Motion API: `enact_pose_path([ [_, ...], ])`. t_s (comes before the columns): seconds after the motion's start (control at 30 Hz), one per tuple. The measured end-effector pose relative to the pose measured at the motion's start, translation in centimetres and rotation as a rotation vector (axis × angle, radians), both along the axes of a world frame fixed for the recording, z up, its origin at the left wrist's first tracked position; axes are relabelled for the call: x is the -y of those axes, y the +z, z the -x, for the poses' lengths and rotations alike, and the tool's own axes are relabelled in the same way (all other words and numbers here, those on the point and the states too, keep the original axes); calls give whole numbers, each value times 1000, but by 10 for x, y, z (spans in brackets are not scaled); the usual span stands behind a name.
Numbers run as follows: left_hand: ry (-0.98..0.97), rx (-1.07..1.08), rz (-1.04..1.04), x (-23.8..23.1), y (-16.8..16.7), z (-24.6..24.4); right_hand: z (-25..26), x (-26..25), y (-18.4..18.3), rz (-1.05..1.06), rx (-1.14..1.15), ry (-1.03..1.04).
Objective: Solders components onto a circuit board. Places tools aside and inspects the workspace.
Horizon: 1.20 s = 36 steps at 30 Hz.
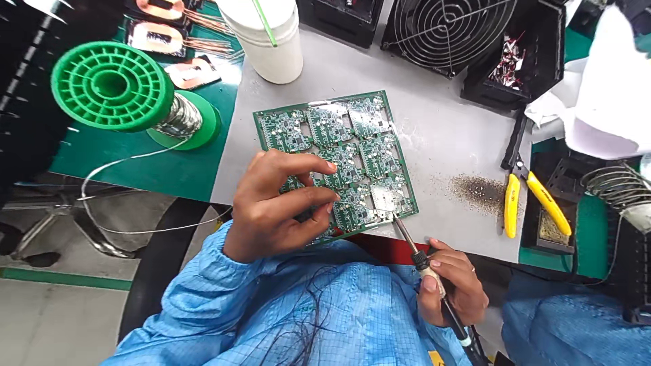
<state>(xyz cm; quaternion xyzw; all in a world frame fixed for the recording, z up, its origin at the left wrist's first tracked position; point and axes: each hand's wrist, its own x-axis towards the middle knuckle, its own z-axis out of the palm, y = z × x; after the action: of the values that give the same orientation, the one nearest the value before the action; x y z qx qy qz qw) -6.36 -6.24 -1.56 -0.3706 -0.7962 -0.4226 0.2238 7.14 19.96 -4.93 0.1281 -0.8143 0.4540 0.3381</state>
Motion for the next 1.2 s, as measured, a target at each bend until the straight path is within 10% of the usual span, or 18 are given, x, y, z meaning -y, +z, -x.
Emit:
enact_pose_path([
  [1.2, -57, 25, -42, -1, 2, 4, 5, -2, 5, 191, -105, -95],
])
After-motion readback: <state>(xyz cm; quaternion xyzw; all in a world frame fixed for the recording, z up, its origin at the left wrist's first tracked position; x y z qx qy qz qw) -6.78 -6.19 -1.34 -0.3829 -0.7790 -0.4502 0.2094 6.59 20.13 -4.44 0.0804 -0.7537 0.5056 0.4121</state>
